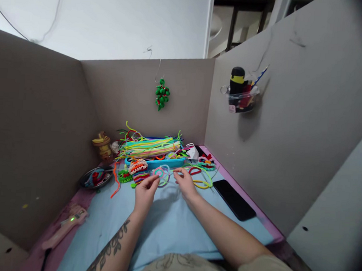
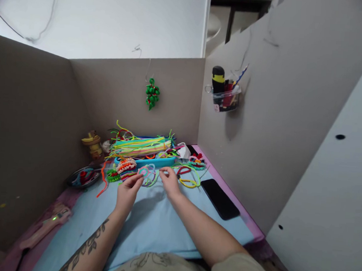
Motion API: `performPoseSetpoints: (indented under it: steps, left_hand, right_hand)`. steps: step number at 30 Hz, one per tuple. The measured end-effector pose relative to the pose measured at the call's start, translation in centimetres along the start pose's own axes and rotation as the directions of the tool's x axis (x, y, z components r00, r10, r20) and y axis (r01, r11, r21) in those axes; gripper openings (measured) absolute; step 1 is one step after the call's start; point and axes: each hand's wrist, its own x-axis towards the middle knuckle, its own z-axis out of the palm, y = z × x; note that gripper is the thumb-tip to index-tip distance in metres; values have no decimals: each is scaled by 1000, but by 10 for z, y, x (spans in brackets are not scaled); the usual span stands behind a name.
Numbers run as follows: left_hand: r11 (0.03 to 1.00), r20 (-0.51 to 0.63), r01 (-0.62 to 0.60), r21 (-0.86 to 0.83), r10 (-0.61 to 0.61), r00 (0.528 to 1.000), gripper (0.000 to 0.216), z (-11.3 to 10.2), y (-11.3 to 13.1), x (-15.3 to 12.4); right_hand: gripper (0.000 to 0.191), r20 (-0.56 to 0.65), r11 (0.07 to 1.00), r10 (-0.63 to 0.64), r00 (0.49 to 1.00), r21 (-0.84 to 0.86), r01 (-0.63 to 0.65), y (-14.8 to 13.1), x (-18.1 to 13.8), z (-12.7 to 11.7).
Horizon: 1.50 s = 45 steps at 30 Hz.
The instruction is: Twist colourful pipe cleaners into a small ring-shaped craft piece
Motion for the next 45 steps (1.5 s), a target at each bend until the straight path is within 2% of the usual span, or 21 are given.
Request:
performPoseSetpoints:
  steps: [3,6,8,12,15,19,21,23,27,33,37,40,43,45]
  left_hand:
    - [998,72,42,-38,-40,997,30,0,2,0]
    - [996,180,70,-59,-59,982,29,1,5,-3]
    - [994,238,85,-62,-68,969,28,1,7,-5]
    - [993,269,96,-73,-73,960,28,1,10,-7]
    - [988,261,102,-117,-69,963,29,0,9,-6]
    - [988,232,102,-115,-73,970,29,-1,9,-3]
    - [995,187,82,-64,-69,980,30,-2,9,-1]
    - [999,128,54,-1,-54,990,30,-3,7,2]
    - [996,40,5,84,-9,999,31,-8,0,9]
    - [989,-11,-23,149,25,1000,33,-12,-10,13]
    - [987,24,-52,154,49,999,32,-11,-9,13]
    - [987,61,-70,146,62,996,30,-10,-7,11]
    - [988,90,-79,135,67,994,27,-8,-4,9]
    - [986,110,-84,142,69,992,27,-7,-2,9]
  right_hand:
    - [25,16,973,-181,983,-146,181,3,9,-9]
    - [32,82,960,-238,968,-129,248,1,10,-13]
    - [31,121,973,-214,969,-61,222,-1,8,-13]
    - [20,127,998,-59,990,34,55,-4,4,-8]
    - [15,156,999,-26,987,24,22,-3,3,-4]
    - [11,148,999,-52,988,-2,53,-3,7,-7]
    - [12,90,995,-96,991,-28,99,-5,12,-13]
    - [14,-21,988,-147,989,-59,146,-8,18,-22]
    - [16,-146,980,-198,969,-1,200,-17,25,-35]
    - [15,-92,965,-263,960,-9,264,-28,14,-34]
    - [14,-17,976,-211,977,43,212,-28,8,-28]
    - [15,-15,979,-156,988,129,157,-28,10,-25]
    - [18,-45,963,-45,998,263,55,-27,13,-24]
    - [19,-21,940,62,998,337,-51,-27,15,-24]
